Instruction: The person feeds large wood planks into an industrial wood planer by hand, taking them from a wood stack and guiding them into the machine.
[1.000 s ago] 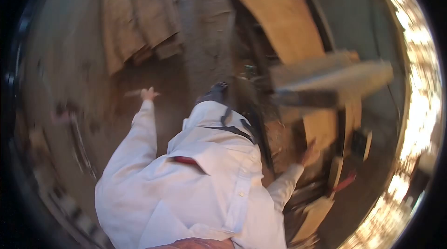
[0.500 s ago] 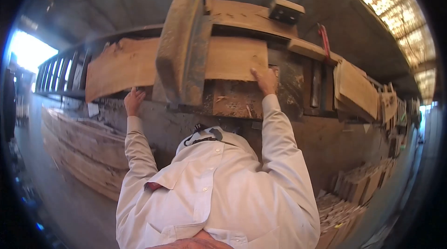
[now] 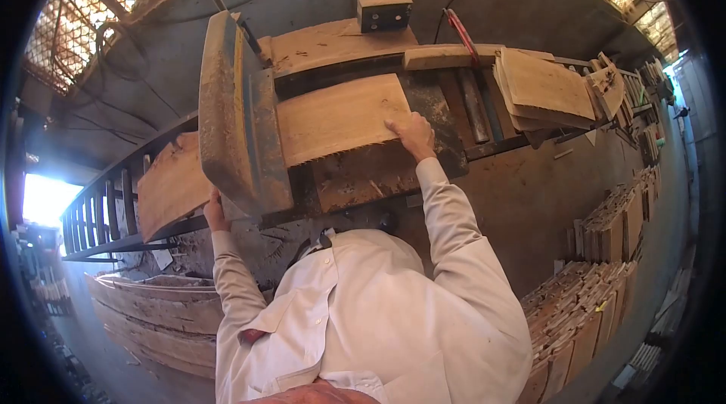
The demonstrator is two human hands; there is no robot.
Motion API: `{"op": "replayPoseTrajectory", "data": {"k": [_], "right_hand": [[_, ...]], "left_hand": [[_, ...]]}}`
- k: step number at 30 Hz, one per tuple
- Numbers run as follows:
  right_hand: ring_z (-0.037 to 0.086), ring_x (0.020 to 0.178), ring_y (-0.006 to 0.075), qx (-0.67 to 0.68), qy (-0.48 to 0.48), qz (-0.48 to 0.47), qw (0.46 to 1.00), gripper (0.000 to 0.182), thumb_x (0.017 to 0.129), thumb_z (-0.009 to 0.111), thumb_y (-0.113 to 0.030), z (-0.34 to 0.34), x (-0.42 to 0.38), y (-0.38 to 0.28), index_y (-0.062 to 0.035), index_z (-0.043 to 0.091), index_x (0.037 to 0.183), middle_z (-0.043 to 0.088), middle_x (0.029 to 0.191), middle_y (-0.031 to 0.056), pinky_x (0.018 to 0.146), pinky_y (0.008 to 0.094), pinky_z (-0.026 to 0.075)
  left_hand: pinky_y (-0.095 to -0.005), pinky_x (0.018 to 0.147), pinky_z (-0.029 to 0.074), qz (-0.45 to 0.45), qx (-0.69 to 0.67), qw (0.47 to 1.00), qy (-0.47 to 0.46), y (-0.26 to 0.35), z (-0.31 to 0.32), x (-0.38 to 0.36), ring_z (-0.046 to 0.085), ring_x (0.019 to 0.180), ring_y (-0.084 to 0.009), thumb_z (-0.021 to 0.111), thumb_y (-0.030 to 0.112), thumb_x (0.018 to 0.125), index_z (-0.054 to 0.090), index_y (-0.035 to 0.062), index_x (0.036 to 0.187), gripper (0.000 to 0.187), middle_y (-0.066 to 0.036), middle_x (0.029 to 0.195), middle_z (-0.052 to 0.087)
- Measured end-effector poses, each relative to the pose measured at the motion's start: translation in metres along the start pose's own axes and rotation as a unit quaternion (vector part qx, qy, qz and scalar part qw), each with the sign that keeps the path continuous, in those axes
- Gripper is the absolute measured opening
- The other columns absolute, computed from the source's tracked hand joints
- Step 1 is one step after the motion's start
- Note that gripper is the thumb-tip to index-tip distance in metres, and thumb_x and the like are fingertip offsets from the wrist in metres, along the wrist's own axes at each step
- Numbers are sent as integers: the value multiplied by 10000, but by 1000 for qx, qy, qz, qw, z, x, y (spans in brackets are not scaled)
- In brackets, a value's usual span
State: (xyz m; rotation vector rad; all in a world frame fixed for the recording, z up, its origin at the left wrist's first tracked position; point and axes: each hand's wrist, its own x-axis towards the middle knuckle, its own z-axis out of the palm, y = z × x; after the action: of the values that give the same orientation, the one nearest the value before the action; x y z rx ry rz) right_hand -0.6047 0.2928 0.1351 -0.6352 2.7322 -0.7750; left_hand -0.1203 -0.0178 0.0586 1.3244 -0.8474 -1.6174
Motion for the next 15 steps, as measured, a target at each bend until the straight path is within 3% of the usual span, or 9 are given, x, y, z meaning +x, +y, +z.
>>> {"op": "replayPoseTrajectory", "data": {"k": [3,5,7,9,12,15], "right_hand": [[659,1071,401,-2,-9,-15,1000,750,775,739,-653,2,16,7,17,664,1103,698,1092,241,920,484,493],[643,1103,395,6,-18,-12,1000,762,777,731,-664,3,19,14,15,665,1117,678,1142,249,934,485,488],[627,1147,369,8,-25,2,1000,785,774,727,-680,2,20,20,10,668,1146,652,1219,247,944,461,487],[491,1300,372,-17,-27,0,999,793,788,710,-682,-5,14,21,-23,650,1226,553,1358,241,1051,490,396],[352,1426,373,-47,50,-43,997,802,799,697,-683,14,10,48,-63,633,1303,441,1486,234,1152,514,278],[309,1457,379,-33,113,-75,990,790,807,694,-674,31,12,68,-79,630,1322,399,1524,242,1194,524,208]], "left_hand": [[-353,611,532,45,133,990,6,1,8,-12,659,698,-183,696,356,967,697,-39,940,396,-72,835,692],[-354,624,532,158,240,957,-23,-11,-4,-5,661,690,-207,687,392,967,705,-50,938,443,-96,822,697],[-367,657,532,198,375,904,-49,-26,-20,12,676,735,-233,652,332,965,697,-28,1014,366,-117,856,708],[-390,711,533,161,534,827,-71,-38,-37,35,702,832,-261,593,177,959,675,25,1168,271,-134,935,726],[-405,716,532,192,318,915,-157,-50,-37,28,697,850,-306,605,159,936,664,32,1180,282,-165,961,721],[-403,755,537,366,477,776,-190,-10,-20,-10,696,866,-294,619,201,946,656,3,1178,307,-163,982,721]]}}
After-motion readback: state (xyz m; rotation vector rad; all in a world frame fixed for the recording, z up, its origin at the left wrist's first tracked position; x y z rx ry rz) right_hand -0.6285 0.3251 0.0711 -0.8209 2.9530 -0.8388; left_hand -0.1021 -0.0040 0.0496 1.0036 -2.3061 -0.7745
